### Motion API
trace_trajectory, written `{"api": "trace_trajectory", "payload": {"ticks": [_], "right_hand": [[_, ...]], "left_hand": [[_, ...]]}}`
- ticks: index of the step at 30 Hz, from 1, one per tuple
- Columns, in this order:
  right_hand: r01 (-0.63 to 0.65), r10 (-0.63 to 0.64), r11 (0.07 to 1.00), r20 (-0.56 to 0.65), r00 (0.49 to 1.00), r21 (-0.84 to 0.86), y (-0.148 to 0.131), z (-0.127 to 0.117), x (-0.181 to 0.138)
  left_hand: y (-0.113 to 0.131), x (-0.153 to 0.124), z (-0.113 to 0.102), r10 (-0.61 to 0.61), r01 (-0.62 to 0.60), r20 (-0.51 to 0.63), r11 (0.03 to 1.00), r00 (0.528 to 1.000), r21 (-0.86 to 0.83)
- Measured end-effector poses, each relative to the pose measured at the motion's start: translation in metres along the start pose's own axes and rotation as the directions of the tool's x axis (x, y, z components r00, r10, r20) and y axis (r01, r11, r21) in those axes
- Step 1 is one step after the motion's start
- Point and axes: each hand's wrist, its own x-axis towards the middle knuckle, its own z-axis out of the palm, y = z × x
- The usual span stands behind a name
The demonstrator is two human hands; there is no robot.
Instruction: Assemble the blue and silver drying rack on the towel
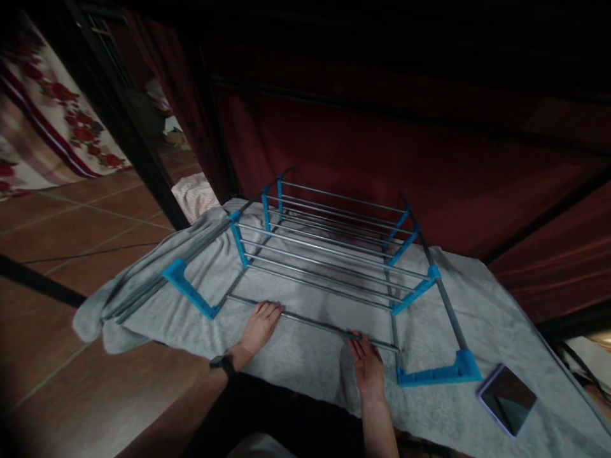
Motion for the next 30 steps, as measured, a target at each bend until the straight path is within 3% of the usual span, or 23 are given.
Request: {"api": "trace_trajectory", "payload": {"ticks": [18, 30], "right_hand": [[0.055, -0.056, 0.998, -0.036, 0.998, -0.016, 0.0032, -0.0035, 0.0063], [-0.007, 0.007, 0.999, -0.006, 1.0, 0.046, -0.0009, 0.0003, 0.0013]], "left_hand": [[0.0032, -0.0028, -0.0007, 0.016, -0.017, -0.013, 1.0, 1.0, -0.016], [0.0015, -0.0039, 0.0, 0.025, -0.025, -0.014, 1.0, 1.0, -0.009]]}}
